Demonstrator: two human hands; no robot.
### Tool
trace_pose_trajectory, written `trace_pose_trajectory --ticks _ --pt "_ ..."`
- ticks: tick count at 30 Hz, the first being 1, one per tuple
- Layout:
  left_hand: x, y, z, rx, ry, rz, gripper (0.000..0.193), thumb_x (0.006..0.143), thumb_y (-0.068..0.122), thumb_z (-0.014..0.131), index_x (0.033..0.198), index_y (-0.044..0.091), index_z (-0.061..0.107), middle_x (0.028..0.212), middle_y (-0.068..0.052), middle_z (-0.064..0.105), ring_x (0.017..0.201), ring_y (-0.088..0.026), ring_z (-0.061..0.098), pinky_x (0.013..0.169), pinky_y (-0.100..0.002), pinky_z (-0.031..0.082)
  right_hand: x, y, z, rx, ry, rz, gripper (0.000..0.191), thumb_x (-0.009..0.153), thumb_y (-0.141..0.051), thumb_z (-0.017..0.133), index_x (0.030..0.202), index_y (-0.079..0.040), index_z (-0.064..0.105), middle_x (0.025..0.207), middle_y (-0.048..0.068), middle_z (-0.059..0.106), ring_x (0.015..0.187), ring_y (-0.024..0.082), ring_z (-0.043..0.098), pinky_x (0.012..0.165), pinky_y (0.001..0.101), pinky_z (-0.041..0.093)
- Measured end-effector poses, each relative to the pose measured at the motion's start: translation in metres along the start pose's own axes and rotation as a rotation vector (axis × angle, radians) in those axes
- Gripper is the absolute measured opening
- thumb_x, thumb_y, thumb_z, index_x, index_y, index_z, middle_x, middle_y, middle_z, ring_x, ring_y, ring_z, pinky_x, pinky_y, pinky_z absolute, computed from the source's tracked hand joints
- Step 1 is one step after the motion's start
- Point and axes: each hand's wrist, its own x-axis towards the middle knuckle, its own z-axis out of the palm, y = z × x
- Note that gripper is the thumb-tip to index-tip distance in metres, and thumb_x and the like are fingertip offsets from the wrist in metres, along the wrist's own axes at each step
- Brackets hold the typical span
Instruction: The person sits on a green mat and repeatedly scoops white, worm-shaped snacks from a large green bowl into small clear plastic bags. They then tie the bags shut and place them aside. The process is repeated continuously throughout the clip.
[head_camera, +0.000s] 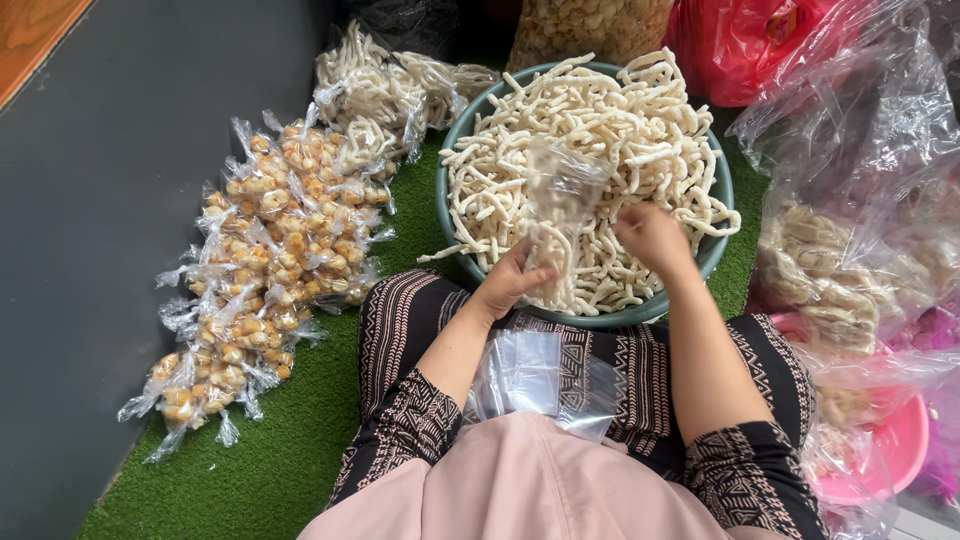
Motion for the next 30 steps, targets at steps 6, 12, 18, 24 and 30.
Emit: trace_pose_trajectory --ticks 6,12,18,24,30 --pt "0.002 0.001 0.000 -0.035 0.013 0.109 0.067 0.092 0.014 0.079 0.151 0.008 0.047 0.135 -0.003 0.061 0.126 -0.017 0.056 0.110 -0.032 0.044 -0.011 -0.021 0.034 -0.401 0.080 -0.038 0.032 0.094 -0.016 0.062 0.126 -0.013 0.062 0.113 0.015 0.071 0.098 0.034 0.071 0.080 0.0470 0.056" --pt "0.003 0.006 0.001 -0.062 0.034 0.062 0.065 0.100 0.030 0.065 0.156 0.006 0.042 0.148 -0.006 0.053 0.137 -0.017 0.045 0.117 -0.032 0.031 -0.006 -0.012 0.022 -0.234 0.073 -0.010 0.032 0.093 -0.001 0.055 0.115 -0.016 0.073 0.111 0.013 0.073 0.102 0.033 0.071 0.085 0.0484 0.055" --pt "0.006 -0.001 0.004 0.042 0.000 0.016 0.059 0.101 0.025 0.066 0.155 0.009 0.046 0.140 -0.006 0.058 0.123 -0.015 0.056 0.105 -0.033 0.046 -0.010 0.018 -0.018 0.275 0.199 -0.065 0.020 0.092 -0.009 0.072 0.110 -0.014 0.078 0.104 0.004 0.075 0.092 0.024 0.061 0.076 0.0445 0.050" --pt "0.002 -0.005 0.008 0.258 -0.128 0.087 0.079 0.093 0.010 0.074 0.162 0.016 0.037 0.134 -0.008 0.062 0.119 -0.015 0.062 0.105 -0.032 0.049 -0.010 0.034 -0.031 0.539 0.518 -0.355 0.014 0.102 -0.003 0.070 0.116 -0.005 0.069 0.095 0.002 0.067 0.078 0.006 0.058 0.069 0.0191 0.048" --pt "0.000 -0.002 0.009 0.311 -0.159 0.116 0.082 0.091 0.009 0.076 0.162 0.017 0.036 0.151 -0.009 0.053 0.134 -0.018 0.054 0.114 -0.033 0.043 -0.020 0.039 -0.038 0.583 0.428 -0.538 0.012 0.101 0.001 0.073 0.110 -0.005 0.067 0.102 0.001 0.066 0.087 0.005 0.060 0.074 0.0217 0.049"
